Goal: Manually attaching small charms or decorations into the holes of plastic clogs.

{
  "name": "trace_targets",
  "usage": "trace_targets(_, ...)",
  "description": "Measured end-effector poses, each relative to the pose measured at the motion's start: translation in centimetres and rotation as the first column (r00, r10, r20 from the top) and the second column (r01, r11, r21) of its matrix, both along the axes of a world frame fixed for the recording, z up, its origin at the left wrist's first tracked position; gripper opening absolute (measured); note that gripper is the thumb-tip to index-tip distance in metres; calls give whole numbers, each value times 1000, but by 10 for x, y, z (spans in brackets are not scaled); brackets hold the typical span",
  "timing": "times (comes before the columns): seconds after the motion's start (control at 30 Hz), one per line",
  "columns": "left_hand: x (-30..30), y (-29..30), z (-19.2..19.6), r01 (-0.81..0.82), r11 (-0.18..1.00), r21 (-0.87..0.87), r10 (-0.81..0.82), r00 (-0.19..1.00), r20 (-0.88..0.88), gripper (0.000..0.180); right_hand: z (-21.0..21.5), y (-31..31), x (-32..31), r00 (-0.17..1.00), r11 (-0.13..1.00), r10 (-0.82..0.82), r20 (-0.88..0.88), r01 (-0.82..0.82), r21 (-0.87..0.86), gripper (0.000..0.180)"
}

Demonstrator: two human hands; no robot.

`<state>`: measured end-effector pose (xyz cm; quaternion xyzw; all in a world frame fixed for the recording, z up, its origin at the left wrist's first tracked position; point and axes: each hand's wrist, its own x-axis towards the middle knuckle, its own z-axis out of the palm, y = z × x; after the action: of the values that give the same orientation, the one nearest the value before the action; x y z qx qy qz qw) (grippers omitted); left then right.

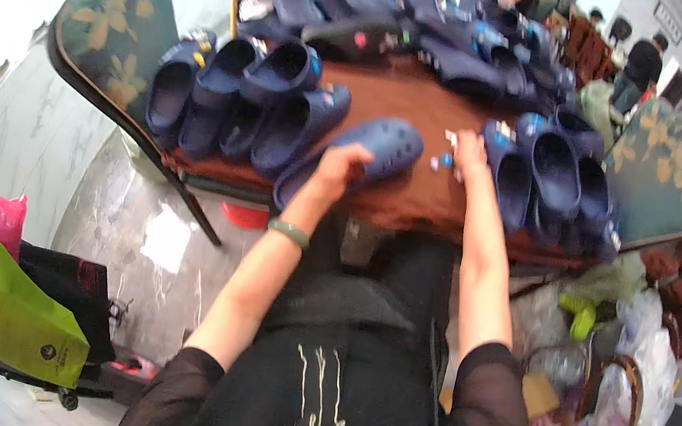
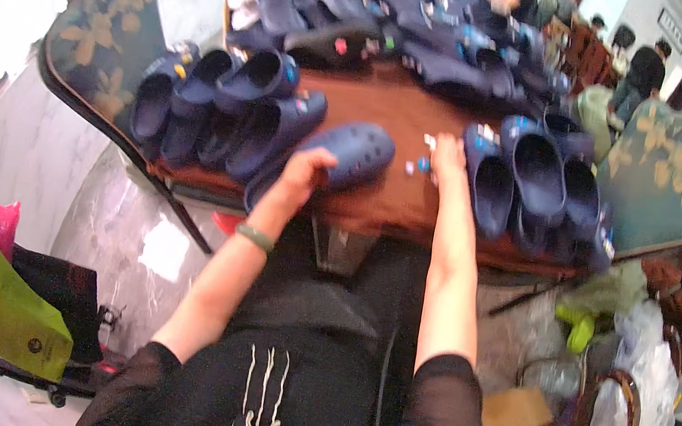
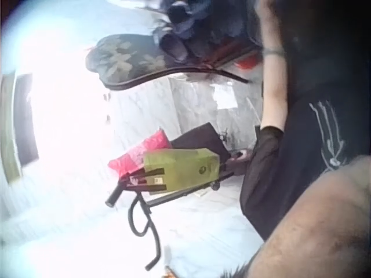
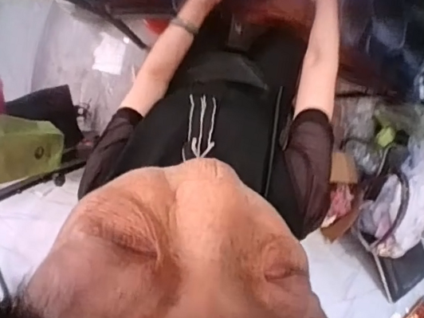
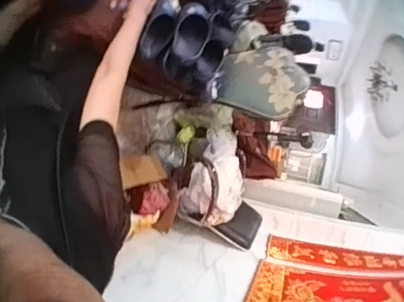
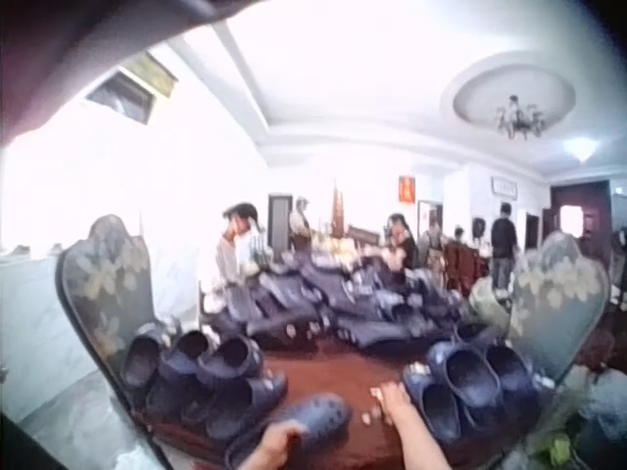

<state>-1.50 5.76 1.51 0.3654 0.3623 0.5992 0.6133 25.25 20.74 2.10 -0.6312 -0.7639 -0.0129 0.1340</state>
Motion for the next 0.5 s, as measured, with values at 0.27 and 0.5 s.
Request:
trace_targets(0.27,6,6,8,112,990,-89,-99,986,136,13,12,0,3,891,812,283,-354,-27,583,24)
trace_targets(0.5,13,-10,12,-5,998,-60,7,999,36,19,147,-59,-124,515,831,553,-655,-406,381,20)
